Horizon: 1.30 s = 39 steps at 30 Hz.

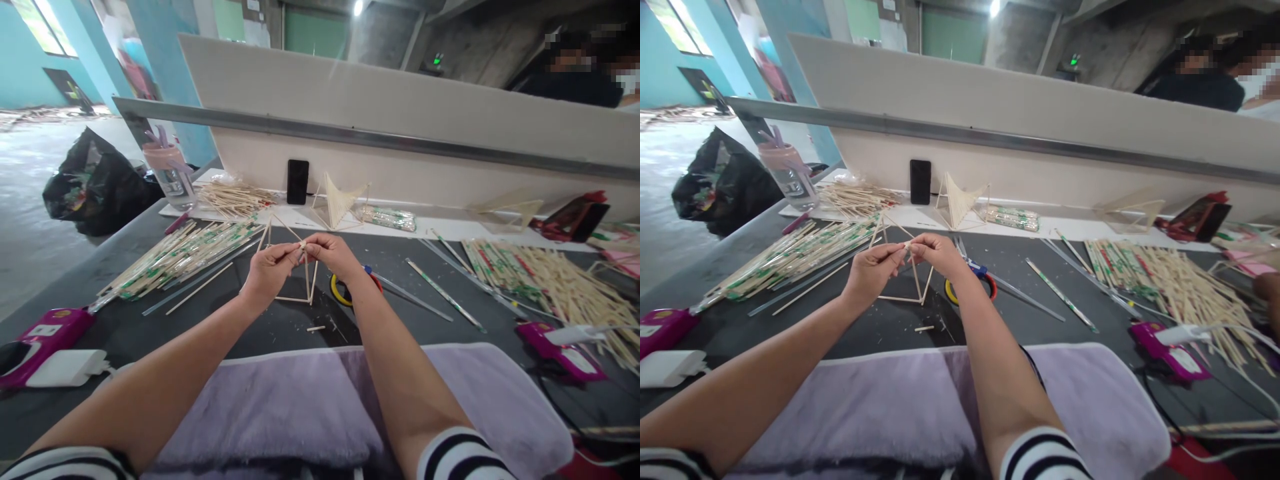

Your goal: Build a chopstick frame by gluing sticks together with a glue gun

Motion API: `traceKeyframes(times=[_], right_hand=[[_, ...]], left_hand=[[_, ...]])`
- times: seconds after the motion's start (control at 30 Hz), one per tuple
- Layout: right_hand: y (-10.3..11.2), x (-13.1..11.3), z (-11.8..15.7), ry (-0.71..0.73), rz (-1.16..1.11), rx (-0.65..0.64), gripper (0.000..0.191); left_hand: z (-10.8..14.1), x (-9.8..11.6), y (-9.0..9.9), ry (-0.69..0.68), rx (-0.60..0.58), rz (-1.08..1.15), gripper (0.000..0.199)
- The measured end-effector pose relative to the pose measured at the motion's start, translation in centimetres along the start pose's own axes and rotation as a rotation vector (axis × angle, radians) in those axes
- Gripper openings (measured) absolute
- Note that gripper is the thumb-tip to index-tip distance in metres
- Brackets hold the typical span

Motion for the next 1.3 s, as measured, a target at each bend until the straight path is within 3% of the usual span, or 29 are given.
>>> traceKeyframes(times=[0.8,1.3], right_hand=[[-0.2,-0.3,0.1,0.001,0.027,-0.007,0.027],[-0.2,-0.4,0.3,0.011,-0.024,0.001,0.024]], left_hand=[[0.3,-0.1,0.3,-0.021,0.028,-0.041,0.024],[0.1,1.0,0.3,-0.064,0.011,-0.094,0.020]])
Point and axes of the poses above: each hand's wrist, its own z-axis away from the middle knuckle, its own y-axis out of the back of the hand, x = y × z, the point moved 8 cm from there along -z, towards the middle knuckle, and after that the axes turned 11 degrees about -y, right-handed, at the moved point
